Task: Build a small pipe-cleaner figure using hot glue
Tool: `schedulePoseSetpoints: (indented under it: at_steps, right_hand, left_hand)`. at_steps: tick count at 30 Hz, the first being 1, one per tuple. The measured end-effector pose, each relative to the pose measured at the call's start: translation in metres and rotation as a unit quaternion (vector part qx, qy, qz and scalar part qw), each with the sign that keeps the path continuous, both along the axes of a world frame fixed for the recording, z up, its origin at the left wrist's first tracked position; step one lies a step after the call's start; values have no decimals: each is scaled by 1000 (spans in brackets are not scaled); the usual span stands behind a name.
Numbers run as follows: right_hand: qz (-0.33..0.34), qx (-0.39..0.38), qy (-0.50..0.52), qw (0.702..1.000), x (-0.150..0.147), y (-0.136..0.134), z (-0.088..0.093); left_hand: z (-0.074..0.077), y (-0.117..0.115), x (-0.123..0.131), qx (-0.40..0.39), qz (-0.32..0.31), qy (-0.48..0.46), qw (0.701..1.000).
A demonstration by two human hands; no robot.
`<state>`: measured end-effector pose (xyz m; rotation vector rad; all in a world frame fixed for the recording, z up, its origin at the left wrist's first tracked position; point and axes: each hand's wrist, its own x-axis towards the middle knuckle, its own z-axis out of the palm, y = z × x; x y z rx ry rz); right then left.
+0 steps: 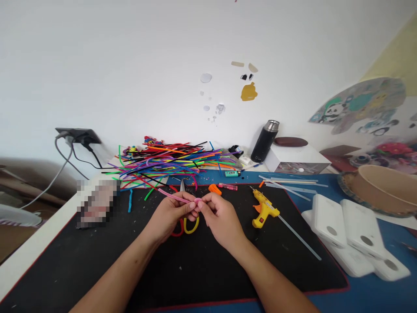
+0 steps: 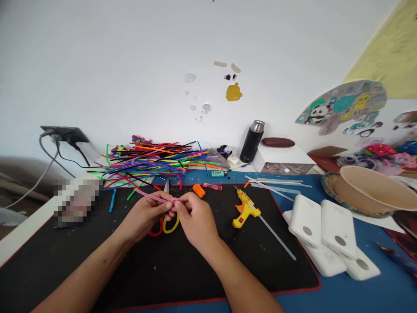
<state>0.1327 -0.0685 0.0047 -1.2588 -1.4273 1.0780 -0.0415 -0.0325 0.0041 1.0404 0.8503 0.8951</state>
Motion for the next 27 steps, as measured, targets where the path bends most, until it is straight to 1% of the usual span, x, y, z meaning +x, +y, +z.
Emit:
schedulePoseSetpoints:
  at_steps: [3,8,14,16,22,27]
  right_hand:
    - [-7,1,-26,1000,0,0,1]
    - [-13,14,-73,997,1,-1,1]
    - [-3,24,-104,994,1,-1,1]
    - [0,20,-83,996,0,-1,0]
    - [27,-13,38,999,-2,-1,-2]
    - [25,-10,37,999,-2,-1,0]
  left_hand:
    - [4,2,-3,18,-2,35,999]
    - [7,3,-4,81,3,99,992]
    - [6,3,-6,94,9,108,990]
    - [5,2,-6,87,9,96,992]
    - [1,-1,1,65,34,38,997]
    - [1,-3,4,57,32,26,998]
